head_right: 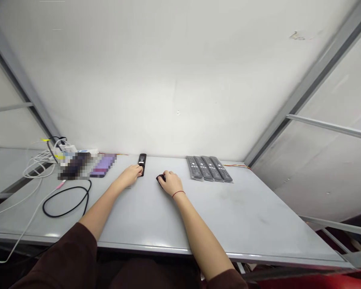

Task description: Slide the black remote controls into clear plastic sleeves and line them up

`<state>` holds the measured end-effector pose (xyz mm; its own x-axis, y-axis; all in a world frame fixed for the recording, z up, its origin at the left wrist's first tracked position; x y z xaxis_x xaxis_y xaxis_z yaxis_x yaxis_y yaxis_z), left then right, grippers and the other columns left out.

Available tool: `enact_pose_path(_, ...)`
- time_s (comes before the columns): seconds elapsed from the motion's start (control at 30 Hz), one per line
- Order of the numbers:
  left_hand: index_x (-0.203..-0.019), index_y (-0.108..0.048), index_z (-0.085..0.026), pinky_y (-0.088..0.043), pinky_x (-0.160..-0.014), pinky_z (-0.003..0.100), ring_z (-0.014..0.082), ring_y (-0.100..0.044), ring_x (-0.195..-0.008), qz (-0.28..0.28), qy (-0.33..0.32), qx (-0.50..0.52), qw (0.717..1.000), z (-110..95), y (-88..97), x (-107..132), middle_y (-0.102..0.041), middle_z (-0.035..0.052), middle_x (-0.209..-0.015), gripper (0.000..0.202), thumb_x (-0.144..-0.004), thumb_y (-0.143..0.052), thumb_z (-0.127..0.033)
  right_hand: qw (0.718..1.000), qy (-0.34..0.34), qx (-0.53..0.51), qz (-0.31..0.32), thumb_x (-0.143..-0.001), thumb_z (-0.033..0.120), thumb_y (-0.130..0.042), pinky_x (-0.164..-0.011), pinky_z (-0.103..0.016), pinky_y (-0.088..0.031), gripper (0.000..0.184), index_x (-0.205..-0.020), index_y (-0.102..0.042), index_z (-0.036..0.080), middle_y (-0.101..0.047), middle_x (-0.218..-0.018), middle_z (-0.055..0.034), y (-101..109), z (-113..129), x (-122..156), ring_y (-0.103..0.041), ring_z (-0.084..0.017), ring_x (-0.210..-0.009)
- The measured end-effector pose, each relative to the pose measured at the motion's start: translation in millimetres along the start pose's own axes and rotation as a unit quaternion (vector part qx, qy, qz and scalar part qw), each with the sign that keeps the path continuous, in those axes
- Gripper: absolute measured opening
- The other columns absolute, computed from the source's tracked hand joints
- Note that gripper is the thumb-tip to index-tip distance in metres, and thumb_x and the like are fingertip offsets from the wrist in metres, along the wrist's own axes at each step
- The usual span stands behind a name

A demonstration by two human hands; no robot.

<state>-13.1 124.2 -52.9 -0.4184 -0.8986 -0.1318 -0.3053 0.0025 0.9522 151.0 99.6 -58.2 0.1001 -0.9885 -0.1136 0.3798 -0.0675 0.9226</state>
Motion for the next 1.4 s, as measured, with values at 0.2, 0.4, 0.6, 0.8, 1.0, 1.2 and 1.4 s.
enact_pose_path(0.2, -0.088, -0.057, -0.018, -0.041, -0.085, 0.033, 0.0204, -0.054, -0.093, 0.024, -0.013, -0.029, 0.999, 1.6, -3.6, -1.0, -0.059, 0.0076, -0.098, 0.014, -0.087, -0.043, -0.017, 1.0, -0.001, 0.005, 0.003, -0.088, 0.04, -0.045, -0.074, -0.027, -0.037, 0.031, -0.1, -0.061, 0.015, -0.064, -0.097, -0.0114, 0.6, 0.8, 0.8, -0.058, -0.021, -0.088)
enact_pose_path(0.4, -0.089, -0.056, -0.018, -0.042, -0.084, 0.032, 0.0204, -0.055, -0.092, 0.02, -0.019, -0.038, 0.999, 2.0, -2.5, -0.9, -0.06, 0.0067, -0.098, 0.015, -0.087, -0.041, -0.016, 1.0, 0.0, 0.007, 0.002, -0.088, 0.039, -0.045, -0.074, -0.027, -0.037, 0.031, -0.1, -0.061, 0.015, -0.064, -0.097, -0.0117, 0.7, 1.0, 0.8, -0.058, -0.022, -0.089)
enact_pose_path(0.6, -0.09, -0.057, -0.017, -0.042, -0.086, 0.034, 0.0211, -0.055, -0.094, 0.014, -0.01, -0.036, 0.999, 2.7, -4.7, -1.5, -0.06, 0.0081, -0.099, 0.015, -0.087, -0.042, -0.017, 1.0, 0.001, 0.004, 0.008, -0.089, 0.039, -0.044, -0.074, -0.027, -0.038, 0.033, -0.106, -0.059, 0.015, -0.064, -0.099, -0.0125, -0.2, 1.2, 1.5, -0.059, -0.022, -0.088)
enact_pose_path(0.8, -0.1, -0.059, -0.019, -0.042, -0.088, 0.036, 0.0231, -0.052, -0.1, -0.026, 0.022, -0.022, 0.999, 6.2, 5.1, 0.6, -0.058, 0.0083, -0.108, 0.021, -0.088, -0.044, -0.028, 0.999, 0.03, 0.0, 0.022, -0.091, 0.038, -0.04, -0.068, -0.027, -0.037, 0.031, -0.113, -0.054, 0.021, -0.066, -0.092, -0.0084, -3.7, 10.5, 4.3, -0.06, -0.021, -0.081)
enact_pose_path(1.0, -0.127, -0.049, -0.019, -0.034, -0.1, 0.043, 0.0267, -0.04, -0.122, -0.101, 0.143, -0.018, 0.984, 47.6, 13.3, 3.0, -0.048, 0.0109, -0.133, 0.04, -0.093, -0.029, -0.027, 0.993, 0.102, -0.033, 0.056, -0.082, 0.047, -0.055, -0.069, -0.027, -0.039, 0.038, -0.106, -0.055, 0.018, -0.064, -0.09, -0.0082, -6.4, 30.7, 13.7, -0.058, -0.02, -0.081)
enact_pose_path(1.2, -0.128, -0.047, -0.024, -0.02, -0.106, 0.057, 0.0243, -0.03, -0.133, -0.031, 0.146, -0.014, 0.989, 62.6, -15.7, 0.4, -0.041, 0.0078, -0.143, 0.041, -0.093, -0.026, -0.024, 0.975, 0.211, -0.028, 0.063, -0.076, 0.036, -0.063, -0.081, -0.032, -0.042, 0.048, -0.118, -0.053, 0.015, -0.058, -0.103, -0.0115, -12.7, 69.4, 33.1, -0.055, -0.022, -0.093)
enact_pose_path(1.4, -0.131, -0.045, -0.024, -0.015, -0.109, 0.057, 0.0241, -0.027, -0.136, -0.025, 0.143, -0.001, 0.989, 62.3, -18.8, -0.7, -0.037, 0.0059, -0.146, 0.044, -0.093, -0.023, -0.025, 0.97, 0.243, -0.009, -0.01, -0.08, 0.038, -0.061, -0.091, -0.039, -0.042, 0.044, -0.118, -0.056, 0.015, -0.054, -0.118, -0.0143, -20.3, 94.2, 38.2, -0.051, -0.026, -0.104)
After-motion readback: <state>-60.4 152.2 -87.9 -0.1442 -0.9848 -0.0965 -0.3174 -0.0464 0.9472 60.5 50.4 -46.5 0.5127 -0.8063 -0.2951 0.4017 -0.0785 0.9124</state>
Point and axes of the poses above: each hand's wrist, its own x-axis away from the middle knuckle, its own y-axis out of the back of the hand, z = x × y, the point moved 9 cm from there along -x, towards the middle knuckle
